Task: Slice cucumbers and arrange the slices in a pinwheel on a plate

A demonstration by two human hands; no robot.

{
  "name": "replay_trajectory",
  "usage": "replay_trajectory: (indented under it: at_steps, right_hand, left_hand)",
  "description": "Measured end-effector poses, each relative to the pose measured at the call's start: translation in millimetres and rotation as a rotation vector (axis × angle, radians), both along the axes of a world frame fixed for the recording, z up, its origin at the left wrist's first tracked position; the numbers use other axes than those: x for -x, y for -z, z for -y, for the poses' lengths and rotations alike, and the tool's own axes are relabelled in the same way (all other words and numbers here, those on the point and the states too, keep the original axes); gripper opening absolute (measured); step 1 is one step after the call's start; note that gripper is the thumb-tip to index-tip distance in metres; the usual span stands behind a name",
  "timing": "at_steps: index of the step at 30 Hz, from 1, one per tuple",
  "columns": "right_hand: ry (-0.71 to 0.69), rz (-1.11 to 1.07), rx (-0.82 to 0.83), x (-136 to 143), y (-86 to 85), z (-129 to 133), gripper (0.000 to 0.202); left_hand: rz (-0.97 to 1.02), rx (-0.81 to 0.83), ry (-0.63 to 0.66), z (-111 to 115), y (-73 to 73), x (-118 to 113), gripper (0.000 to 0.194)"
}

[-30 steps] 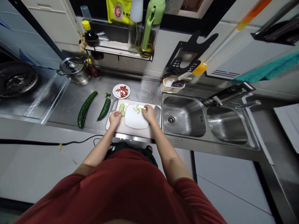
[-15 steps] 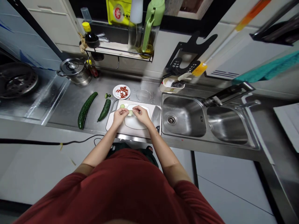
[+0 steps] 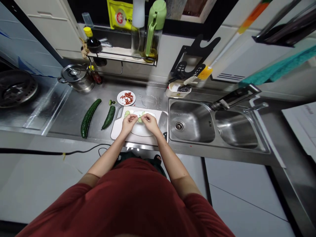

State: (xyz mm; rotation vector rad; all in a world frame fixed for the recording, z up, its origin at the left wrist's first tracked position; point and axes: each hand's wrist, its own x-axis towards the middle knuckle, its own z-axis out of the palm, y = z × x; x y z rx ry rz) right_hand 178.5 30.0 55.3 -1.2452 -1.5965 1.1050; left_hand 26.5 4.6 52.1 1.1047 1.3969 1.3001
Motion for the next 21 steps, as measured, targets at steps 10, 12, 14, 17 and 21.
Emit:
replay_trajectory:
  at_steps: [10,12,14,17,21]
  right_hand:
    - [0.056,-0.065,-0.074,-9.2,-9.7,2.1,0.022]
    - [0.047,-0.065,-0.080,-11.8,-13.5,3.5,0.023]
    - [0.035,-0.067,-0.095,-15.0,-17.0,4.9,0.024]
    - [0.016,-0.059,-0.135,-20.1,-21.4,6.2,0.023]
    - [-0.014,-0.015,-0.210,-25.5,-27.1,6.2,0.021]
  left_hand:
    - [0.370,0.446,0.153,1.7,-13.1,-6.5,0.044]
    - [0.450,0.486,0.184,0.5,-19.5,-7.8,0.044]
    - [0.491,0.508,0.230,-1.3,-26.6,-9.2,0.045]
    - [0.505,0.508,0.270,-4.7,-36.0,-12.0,0.047]
    - [0.550,0.451,0.233,-9.4,-41.8,-15.7,0.045]
